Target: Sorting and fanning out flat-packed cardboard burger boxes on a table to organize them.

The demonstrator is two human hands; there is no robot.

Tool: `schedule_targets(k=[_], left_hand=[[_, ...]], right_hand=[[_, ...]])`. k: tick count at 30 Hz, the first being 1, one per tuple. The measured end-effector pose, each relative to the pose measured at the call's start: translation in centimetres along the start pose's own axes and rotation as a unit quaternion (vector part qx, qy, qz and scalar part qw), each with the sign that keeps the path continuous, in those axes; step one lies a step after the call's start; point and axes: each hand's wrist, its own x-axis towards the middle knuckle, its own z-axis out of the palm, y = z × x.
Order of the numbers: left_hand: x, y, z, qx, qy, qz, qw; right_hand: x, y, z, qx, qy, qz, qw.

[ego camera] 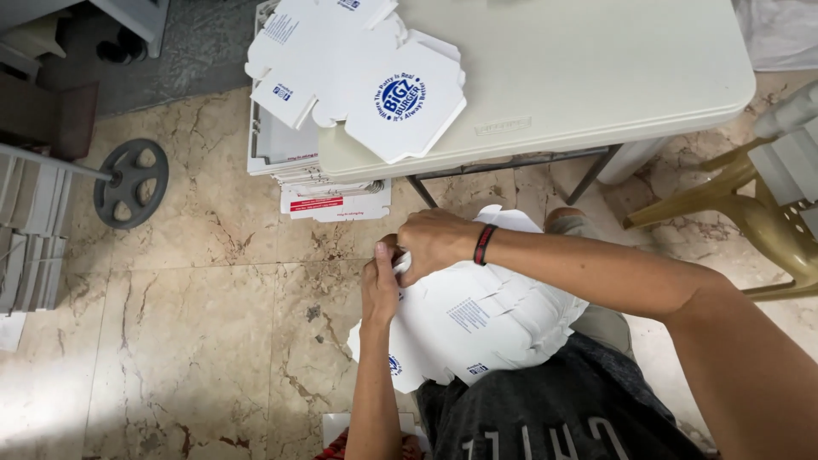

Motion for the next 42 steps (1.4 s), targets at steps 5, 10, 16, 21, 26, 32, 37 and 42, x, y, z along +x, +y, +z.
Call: schedule_targets(k=[5,10,16,21,26,32,37,42], left_hand=[[0.9,-7.3,0.5,-0.032,0.060,0.109,0.992],[0.2,-7.0,-0.5,-0.022,0.080,0.112,0.990],[-0.6,-4.7,-1.8,-0.047,0.082,0.147,0.985],[-0.6,-5.8,-1.8,-0.071,0.086,0.188,0.976],[-1.6,-6.9,-2.2,-0.078,0.129,0.223,0.963],[-2.6,-7.2,-2.7,-0.117,0.142,0.240,0.953],[-3.1,-6.2,-2.9,-0.130,0.144,0.267,0.944],[-3.2,-6.4,-2.8,-0.115,0.141,0.273,0.945]], right_hand=[[-1.4,-2.2,-1.7,-0.074,-0.023,-0.060,0.995],[-4.4,3.6,-4.8,-0.028,0.241,-0.112,0.964],[-12.8,18.6,4.9,0.273,0.057,0.037,0.960],[-14.6,5.7,-0.5,0.394,0.033,-0.015,0.918],[-14.1,6.0,0.3,0.456,-0.011,-0.066,0.887],[-13.5,7.4,2.0,0.463,-0.020,-0.122,0.878],[-13.1,9.7,4.2,0.465,-0.023,-0.142,0.874],[-13.1,9.5,4.4,0.480,-0.021,-0.147,0.865]])
